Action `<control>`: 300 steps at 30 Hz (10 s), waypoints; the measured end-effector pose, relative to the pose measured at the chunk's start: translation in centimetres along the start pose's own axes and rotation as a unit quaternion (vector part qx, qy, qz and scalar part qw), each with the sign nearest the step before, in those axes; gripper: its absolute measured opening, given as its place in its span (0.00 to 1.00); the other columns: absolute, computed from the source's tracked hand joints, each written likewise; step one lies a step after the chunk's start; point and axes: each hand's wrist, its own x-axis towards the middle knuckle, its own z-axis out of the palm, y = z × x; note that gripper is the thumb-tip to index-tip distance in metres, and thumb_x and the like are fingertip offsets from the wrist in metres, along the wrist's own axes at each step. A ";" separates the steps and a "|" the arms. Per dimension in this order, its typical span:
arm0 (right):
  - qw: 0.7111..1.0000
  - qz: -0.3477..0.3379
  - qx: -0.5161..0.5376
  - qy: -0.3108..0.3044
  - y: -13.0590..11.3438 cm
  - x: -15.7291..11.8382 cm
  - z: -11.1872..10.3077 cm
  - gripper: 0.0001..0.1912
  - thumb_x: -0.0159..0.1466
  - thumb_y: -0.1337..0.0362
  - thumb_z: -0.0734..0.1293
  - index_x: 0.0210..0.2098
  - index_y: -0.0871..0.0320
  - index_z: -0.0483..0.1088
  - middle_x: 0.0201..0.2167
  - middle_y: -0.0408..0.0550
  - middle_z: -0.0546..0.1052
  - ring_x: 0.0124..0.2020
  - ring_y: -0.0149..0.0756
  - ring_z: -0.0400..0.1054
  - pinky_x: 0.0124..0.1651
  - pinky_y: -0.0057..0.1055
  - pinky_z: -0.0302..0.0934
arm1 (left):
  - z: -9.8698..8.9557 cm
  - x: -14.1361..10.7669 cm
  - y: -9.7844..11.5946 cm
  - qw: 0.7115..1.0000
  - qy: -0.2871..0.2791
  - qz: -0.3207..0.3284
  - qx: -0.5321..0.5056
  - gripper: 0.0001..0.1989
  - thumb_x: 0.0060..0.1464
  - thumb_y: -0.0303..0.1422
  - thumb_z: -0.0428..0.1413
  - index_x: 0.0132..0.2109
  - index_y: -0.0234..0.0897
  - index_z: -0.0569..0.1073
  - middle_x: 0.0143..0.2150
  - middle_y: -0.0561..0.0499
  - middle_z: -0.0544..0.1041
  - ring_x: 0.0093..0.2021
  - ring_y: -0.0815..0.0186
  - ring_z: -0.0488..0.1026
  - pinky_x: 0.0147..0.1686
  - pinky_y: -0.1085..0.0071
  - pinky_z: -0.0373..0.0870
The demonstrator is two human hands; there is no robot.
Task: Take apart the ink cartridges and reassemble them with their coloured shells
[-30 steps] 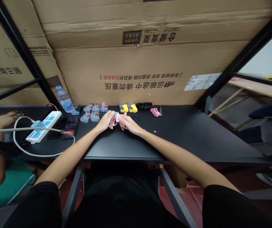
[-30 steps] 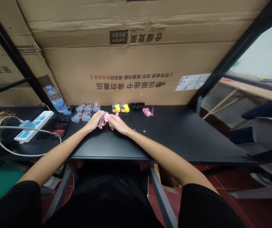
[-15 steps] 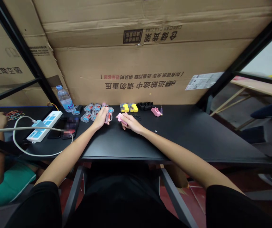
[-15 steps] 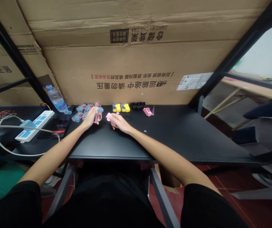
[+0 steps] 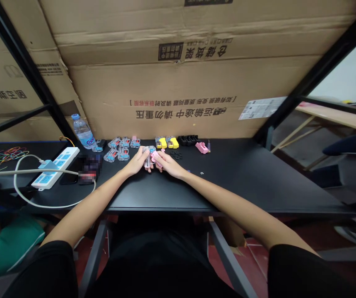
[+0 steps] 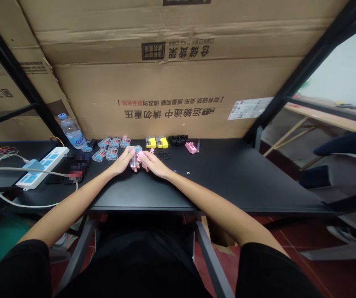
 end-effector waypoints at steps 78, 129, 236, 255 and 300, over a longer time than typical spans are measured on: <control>0.999 0.003 -0.021 -0.026 0.0 -0.3 -0.3 0.25 0.75 0.38 0.65 0.40 0.55 0.70 0.20 0.34 0.62 0.20 0.30 0.58 0.26 0.29 0.61 | -0.7 -0.6 0.2 0.997 -0.077 -0.011 0.026 0.27 0.72 0.60 0.49 0.54 0.40 0.62 0.30 0.51 0.82 0.21 0.66 0.78 0.19 0.75 0.64; 0.992 0.060 -0.061 0.092 0.0 0.4 -0.6 0.29 0.73 0.31 0.60 0.42 0.52 0.65 0.25 0.39 0.69 0.21 0.31 0.62 0.19 0.27 0.56 | -0.5 -0.2 1.4 0.983 -0.054 0.008 0.173 0.25 0.70 0.54 0.53 0.39 0.36 0.76 0.35 0.47 0.82 0.32 0.63 0.76 0.39 0.64 0.74; 0.991 -0.064 -0.120 0.009 -1.3 1.2 -2.5 0.19 0.69 0.46 0.73 0.44 0.57 0.81 0.41 0.50 0.85 0.42 0.42 0.80 0.48 0.39 0.74 | -1.7 -0.4 1.8 0.963 0.054 0.079 0.252 0.18 0.67 0.50 0.61 0.53 0.43 0.81 0.54 0.47 0.84 0.57 0.53 0.77 0.65 0.54 0.69; 0.802 -0.145 -0.575 -0.069 -0.2 0.7 -4.7 0.15 0.78 0.64 0.64 0.43 0.60 0.83 0.42 0.58 0.84 0.48 0.49 0.76 0.56 0.45 0.66 | -2.1 -0.3 0.8 0.968 0.046 0.054 0.241 0.19 0.68 0.49 0.58 0.51 0.40 0.82 0.55 0.46 0.86 0.57 0.53 0.82 0.64 0.55 0.73; 0.992 -0.048 -0.091 0.074 0.1 0.9 -1.9 0.24 0.65 0.43 0.77 0.46 0.55 0.73 0.37 0.48 0.81 0.35 0.39 0.78 0.41 0.39 0.77 | -1.7 -0.4 0.4 0.948 0.023 0.114 0.297 0.23 0.69 0.47 0.61 0.66 0.46 0.76 0.67 0.45 0.80 0.64 0.50 0.78 0.70 0.50 0.66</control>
